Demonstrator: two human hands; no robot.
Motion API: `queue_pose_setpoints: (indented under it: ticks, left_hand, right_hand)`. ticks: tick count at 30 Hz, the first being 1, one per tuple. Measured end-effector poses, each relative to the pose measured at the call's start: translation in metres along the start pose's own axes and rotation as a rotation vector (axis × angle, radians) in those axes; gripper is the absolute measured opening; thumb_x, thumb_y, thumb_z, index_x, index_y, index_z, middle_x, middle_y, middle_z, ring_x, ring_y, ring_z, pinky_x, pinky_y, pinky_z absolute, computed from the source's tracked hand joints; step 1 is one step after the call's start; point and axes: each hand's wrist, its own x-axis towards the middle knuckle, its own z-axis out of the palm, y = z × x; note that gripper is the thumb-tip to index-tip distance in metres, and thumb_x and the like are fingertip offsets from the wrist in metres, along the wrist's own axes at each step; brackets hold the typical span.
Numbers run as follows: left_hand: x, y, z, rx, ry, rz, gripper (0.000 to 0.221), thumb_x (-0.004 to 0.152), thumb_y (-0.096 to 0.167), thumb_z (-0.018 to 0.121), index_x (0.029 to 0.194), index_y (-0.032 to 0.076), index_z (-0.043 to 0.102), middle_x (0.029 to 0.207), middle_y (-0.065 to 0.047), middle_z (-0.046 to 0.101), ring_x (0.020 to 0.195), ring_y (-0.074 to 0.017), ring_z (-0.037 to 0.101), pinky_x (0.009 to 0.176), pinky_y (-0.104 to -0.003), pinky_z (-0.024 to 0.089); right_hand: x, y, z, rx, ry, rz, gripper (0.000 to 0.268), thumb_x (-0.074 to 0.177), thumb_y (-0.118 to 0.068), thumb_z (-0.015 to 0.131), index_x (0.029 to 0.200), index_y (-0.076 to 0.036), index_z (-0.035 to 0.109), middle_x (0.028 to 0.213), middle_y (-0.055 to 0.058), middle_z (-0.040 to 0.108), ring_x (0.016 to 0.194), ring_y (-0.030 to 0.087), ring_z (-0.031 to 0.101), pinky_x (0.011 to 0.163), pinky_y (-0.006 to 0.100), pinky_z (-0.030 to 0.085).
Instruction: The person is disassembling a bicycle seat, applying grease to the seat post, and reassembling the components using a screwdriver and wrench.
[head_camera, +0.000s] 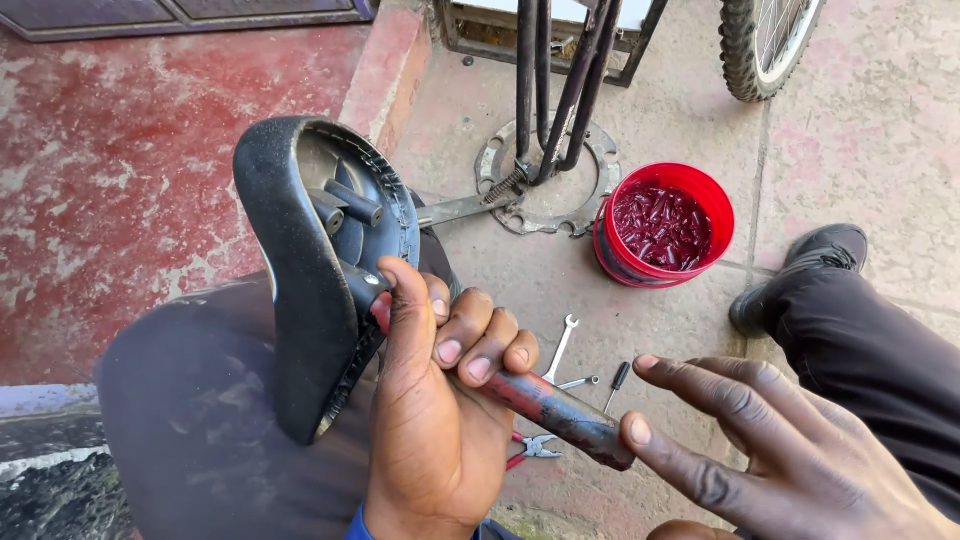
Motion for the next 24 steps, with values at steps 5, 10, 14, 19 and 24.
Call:
queue_pose_setpoints:
  ticks: [5,10,14,19,24]
  left_hand:
    - [0.004,0.004,-0.002,0.007,-0.001,0.016,0.034,0.095,0.044,0.055,0.079,0.015,0.045,0.059,0.005,0.031,0.054,-0.0069,0.034,0.061,-0.027,0.039]
    - [0.003,0.006,-0.002,-0.021,-0.061,-0.016,0.033,0.096,0.043,0.055,0.08,0.016,0.047,0.059,0.006,0.033,0.055,-0.0064,0.035,0.062,-0.027,0.04]
    - [0.003,0.003,-0.003,0.019,0.014,-0.003,0.034,0.097,0.044,0.054,0.081,0.016,0.045,0.059,0.005,0.03,0.054,-0.0071,0.033,0.061,-0.028,0.038]
    - [0.005,0.0,-0.001,0.052,-0.01,0.002,0.032,0.096,0.042,0.056,0.08,0.015,0.046,0.06,0.005,0.032,0.055,-0.0074,0.034,0.063,-0.028,0.04]
    - [-0.007,-0.004,0.007,0.13,-0.139,0.055,0.029,0.099,0.04,0.05,0.088,0.014,0.044,0.065,0.003,0.033,0.059,-0.0084,0.034,0.066,-0.03,0.041]
  right_hand:
    - [-0.003,0.0,-0.001,-0.239,-0.005,-0.102,0.066,0.077,-0.068,0.064,0.127,-0.025,0.061,0.135,0.014,0.055,0.109,0.027,0.062,0.08,0.039,0.055]
    - [0.01,0.006,-0.022,-0.021,0.121,0.047,0.05,0.071,-0.061,0.066,0.088,-0.014,0.071,0.119,0.015,0.066,0.078,0.019,0.066,0.066,0.032,0.055]
    - [-0.032,0.033,0.004,0.662,0.577,0.855,0.049,0.103,-0.036,0.033,0.109,0.006,0.058,0.073,0.017,0.064,0.063,0.023,0.067,0.061,0.03,0.056]
    - [0.052,-0.004,-0.038,0.926,0.707,1.063,0.06,0.099,-0.042,0.035,0.153,-0.017,0.037,0.105,0.025,0.062,0.072,0.032,0.06,0.049,0.041,0.048]
    - [0.036,-0.009,-0.023,0.959,0.457,1.284,0.051,0.088,-0.023,0.053,0.135,-0.005,0.056,0.1,0.024,0.066,0.076,0.03,0.063,0.058,0.039,0.049]
